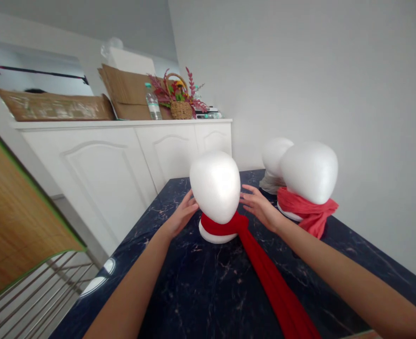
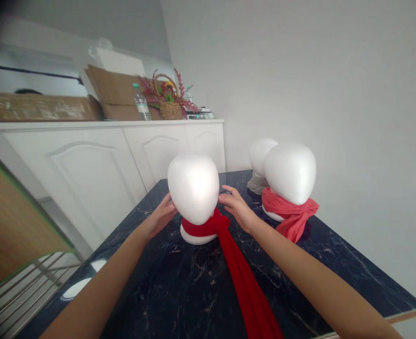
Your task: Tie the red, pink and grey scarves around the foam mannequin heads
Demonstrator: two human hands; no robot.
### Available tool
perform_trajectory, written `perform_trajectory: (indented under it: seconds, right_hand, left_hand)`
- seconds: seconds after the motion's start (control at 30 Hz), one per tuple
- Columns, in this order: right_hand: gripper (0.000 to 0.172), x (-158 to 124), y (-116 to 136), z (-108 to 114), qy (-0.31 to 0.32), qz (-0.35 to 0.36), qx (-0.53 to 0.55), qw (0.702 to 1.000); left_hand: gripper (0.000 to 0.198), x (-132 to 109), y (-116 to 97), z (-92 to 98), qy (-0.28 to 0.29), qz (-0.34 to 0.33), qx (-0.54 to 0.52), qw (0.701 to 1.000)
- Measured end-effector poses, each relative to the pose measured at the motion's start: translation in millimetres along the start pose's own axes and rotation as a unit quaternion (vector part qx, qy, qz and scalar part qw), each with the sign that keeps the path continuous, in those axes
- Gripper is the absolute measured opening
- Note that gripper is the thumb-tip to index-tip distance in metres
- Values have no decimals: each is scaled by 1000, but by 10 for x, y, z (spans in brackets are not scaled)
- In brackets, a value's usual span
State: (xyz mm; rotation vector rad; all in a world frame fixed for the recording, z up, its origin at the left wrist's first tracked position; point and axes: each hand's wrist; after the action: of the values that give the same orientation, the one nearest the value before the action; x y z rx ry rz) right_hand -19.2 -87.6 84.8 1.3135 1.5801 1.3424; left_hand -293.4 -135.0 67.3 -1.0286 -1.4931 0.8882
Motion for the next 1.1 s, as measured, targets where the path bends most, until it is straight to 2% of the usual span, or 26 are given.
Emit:
perform_trajectory:
  seconds: [0.07, 0.1, 0.17, 0.2, 0.27, 0.3, 0.33, 0.4, 0.47, 0.5, 0.57, 0.63, 0.7, 0.8, 0.97, 1.1]
  right_hand:
    - [43, 74, 61, 148, -24, 0, -41, 999]
    - [37, 114, 77, 222, -32, -5, -69, 997]
    - [26, 193, 70, 342, -28, -32, -152, 988]
    - [25, 233, 47, 378, -18, -49, -197, 979]
    - [27, 309, -35, 395, 1, -82, -274, 958]
    - [26, 344, -87, 377, 6, -94, -298, 950]
    - [25, 377, -142, 346, 12, -101, -311, 945]
    - [25, 430, -244, 266, 25, -107, -321, 941]
    - [28, 460, -319, 193, 35, -107, -323, 940]
    - [30, 467, -346, 166, 37, -106, -321, 941]
    - [27, 471, -382, 133, 36, -108, -315, 942]
    - [19, 472, -407, 122, 31, -115, -305, 945]
    - [12, 483, -427, 122, 21, -125, -291, 948]
    - [15, 526, -449, 127, -3, -148, -260, 954]
    - [20, 653, -442, 134, -38, -187, -192, 963]
    - [17, 740, -427, 120, -46, -206, -147, 966]
  left_hand:
    - [74, -69, -170, 177, -34, 19, 103, 994]
    - [63, -123, -250, 262, -54, 37, 169, 983]
    - [37, -271, -375, 345, -64, 89, 311, 944]
    - [33, -363, -411, 313, -47, 111, 370, 921]
    - [34, -559, -414, 76, 23, 115, 461, 880]
    - [30, -650, -380, -117, 67, 78, 488, 867]
    - [26, -728, -323, -339, 107, 22, 520, 847]
    - [23, -815, -153, -785, 144, -119, 582, 792]
    - [37, -797, 48, -1117, 135, -237, 636, 722]
    - [43, -756, 143, -1220, 120, -274, 664, 686]
    - [48, -647, 293, -1316, 86, -304, 716, 623]
    - [48, -547, 381, -1329, 69, -292, 753, 586]
    - [48, -490, 420, -1323, 73, -272, 772, 570]
    - [44, -486, 430, -1321, 87, -245, 779, 571]
    - [28, -571, 365, -1228, 99, -192, 763, 609]
    - [25, -623, 242, -1068, 108, -165, 741, 642]
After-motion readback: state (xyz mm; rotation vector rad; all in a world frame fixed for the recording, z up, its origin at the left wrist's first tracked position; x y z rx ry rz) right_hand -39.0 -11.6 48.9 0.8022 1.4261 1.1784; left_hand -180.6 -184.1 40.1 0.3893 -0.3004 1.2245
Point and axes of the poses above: each hand's wrist, its own x-axis towards the middle knuckle, its own z-axis out of the back of the hand, y = z × x, and after that the axes turned 10 degrees about -y, right-handed
